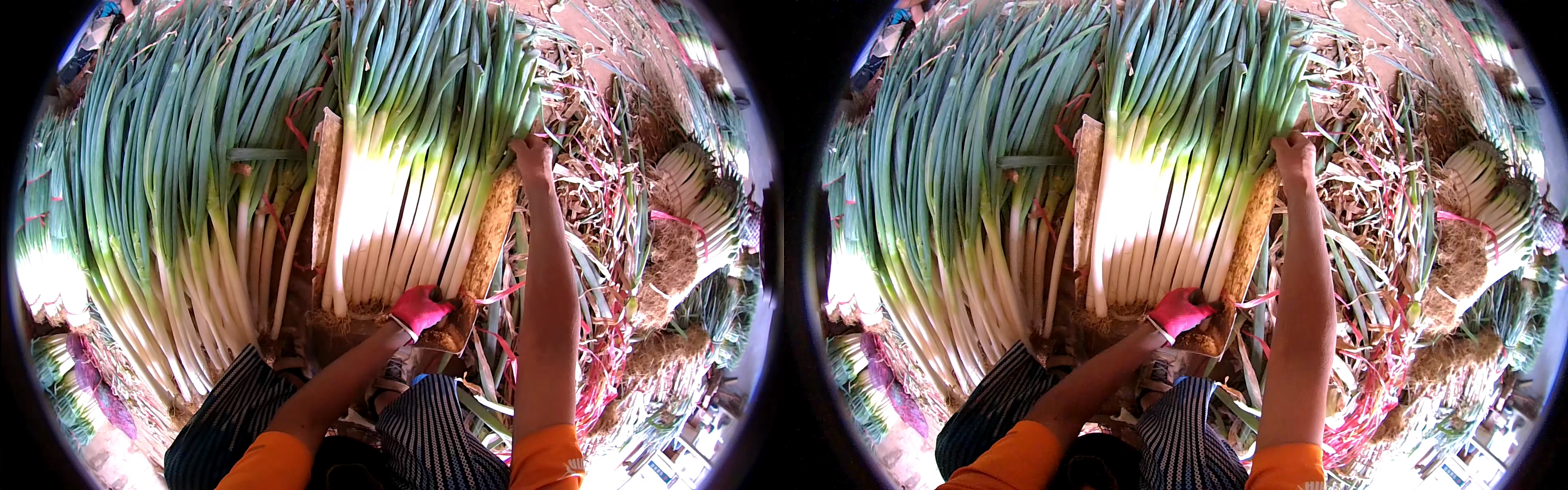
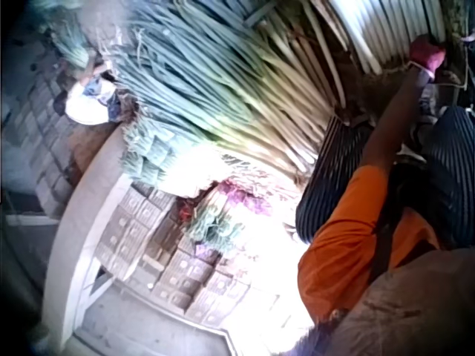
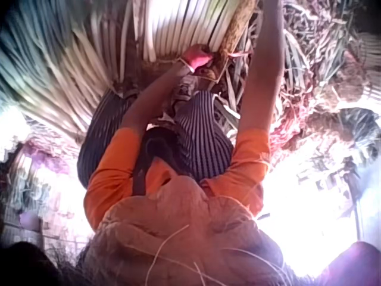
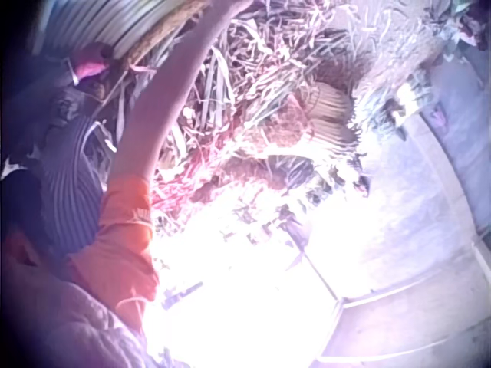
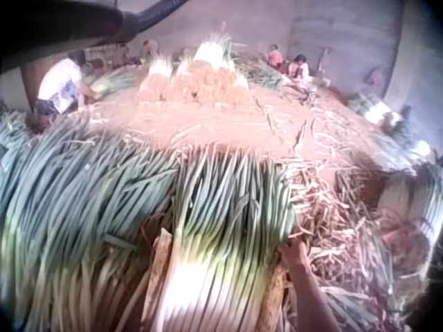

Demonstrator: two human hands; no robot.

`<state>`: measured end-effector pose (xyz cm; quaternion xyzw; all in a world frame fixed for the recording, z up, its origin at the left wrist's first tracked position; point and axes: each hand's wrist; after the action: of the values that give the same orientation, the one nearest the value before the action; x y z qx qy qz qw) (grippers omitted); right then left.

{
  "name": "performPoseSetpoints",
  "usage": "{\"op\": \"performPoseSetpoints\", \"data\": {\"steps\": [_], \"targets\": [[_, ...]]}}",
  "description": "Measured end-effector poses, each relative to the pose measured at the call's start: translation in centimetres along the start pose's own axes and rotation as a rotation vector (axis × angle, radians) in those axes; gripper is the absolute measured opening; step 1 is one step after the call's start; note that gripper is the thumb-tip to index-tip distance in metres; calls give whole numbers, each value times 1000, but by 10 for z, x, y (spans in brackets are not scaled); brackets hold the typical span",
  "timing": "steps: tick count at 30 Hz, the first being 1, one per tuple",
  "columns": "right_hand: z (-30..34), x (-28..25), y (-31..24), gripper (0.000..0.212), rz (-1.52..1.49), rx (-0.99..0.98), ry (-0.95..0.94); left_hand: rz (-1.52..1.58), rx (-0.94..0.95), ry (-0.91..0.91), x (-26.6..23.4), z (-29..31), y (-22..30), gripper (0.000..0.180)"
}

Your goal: The person bundles large green onions by hand, picking up individual stalks and arranging them into a wooden crate before tying them together with red string.

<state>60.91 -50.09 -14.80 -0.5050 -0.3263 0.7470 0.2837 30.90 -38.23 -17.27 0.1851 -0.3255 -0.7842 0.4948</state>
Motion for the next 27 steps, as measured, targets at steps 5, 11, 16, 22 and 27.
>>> {"op": "performPoseSetpoints", "data": {"steps": [5,11,16,22,27], "targets": [[30,11,-12,15,-518,-232,-14,22,15,19,0,2,-4,32],[6,9,-20,37,196,21,-31,-124,107,68,4,-1,-11,42],[-6,9,-36,52,641,176,-110,-114,60,23,4,-2,-5,41],[33,7,-47,27,-150,-174,-22,-119,70,-11,1,5,-3,38],[53,-7,-53,25,197,-280,298,-244,264,165,5,15,5,29]]}}
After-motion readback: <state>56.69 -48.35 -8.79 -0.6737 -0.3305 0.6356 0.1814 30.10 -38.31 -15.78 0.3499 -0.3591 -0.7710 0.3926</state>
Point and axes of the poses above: each hand's wrist, its own z-axis away from the middle knuckle, its own x-axis out of the palm, y = z × x, and after that the axes turned 15 degrees about -y, right-handed
